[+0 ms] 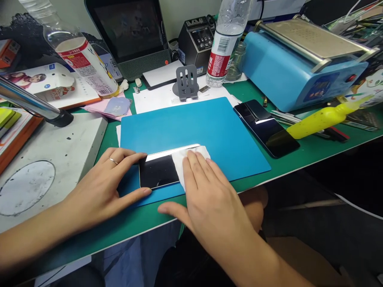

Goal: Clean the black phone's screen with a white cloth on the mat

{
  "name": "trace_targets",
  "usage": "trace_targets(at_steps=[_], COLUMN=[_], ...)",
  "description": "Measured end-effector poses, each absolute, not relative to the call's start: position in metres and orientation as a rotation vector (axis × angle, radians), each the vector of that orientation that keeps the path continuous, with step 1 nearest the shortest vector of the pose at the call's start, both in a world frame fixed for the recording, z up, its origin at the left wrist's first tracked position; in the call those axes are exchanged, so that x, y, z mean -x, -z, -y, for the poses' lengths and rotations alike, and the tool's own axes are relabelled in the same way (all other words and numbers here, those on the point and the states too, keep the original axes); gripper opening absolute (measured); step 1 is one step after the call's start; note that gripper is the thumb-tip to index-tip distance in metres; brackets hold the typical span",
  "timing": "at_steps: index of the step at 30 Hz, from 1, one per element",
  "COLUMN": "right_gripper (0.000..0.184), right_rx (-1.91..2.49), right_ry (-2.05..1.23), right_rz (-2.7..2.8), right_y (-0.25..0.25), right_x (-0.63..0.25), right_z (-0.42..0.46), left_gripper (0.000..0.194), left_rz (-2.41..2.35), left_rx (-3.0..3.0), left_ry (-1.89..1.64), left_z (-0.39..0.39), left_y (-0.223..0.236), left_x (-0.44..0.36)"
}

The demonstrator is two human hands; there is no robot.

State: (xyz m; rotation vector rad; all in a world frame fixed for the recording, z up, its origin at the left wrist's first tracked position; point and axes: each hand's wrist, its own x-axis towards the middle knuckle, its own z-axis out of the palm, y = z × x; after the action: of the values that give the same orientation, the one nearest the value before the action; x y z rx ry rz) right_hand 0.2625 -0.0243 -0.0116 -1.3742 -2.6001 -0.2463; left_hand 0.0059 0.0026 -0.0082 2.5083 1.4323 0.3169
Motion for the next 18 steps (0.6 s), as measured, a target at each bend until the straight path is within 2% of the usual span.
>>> trace_targets(at_steps=[7, 13, 18], right_gripper=[0.092, 0.088, 0.095], right_rx=[1.424, 1.389, 1.42], right_ry=[0.265, 0.259, 0.191], right_rz=[2.564, 2.566, 2.571], right_y=[0.011, 0.012, 0.013], right_x=[-0.26, -0.269, -0.266], right_z=[0.013, 0.019, 0.007], left_gripper=[0.059, 0.06, 0.059], left_rz=[-1.441, -1.431, -1.431], left_rx=[-2.492, -2.527, -2.545], left_ry=[-0.305, -0.304, -0.301], left_z=[0.0, -0.002, -0.002], left_y=[0.007, 0.008, 0.008], left_x=[-0.006, -0.007, -0.007])
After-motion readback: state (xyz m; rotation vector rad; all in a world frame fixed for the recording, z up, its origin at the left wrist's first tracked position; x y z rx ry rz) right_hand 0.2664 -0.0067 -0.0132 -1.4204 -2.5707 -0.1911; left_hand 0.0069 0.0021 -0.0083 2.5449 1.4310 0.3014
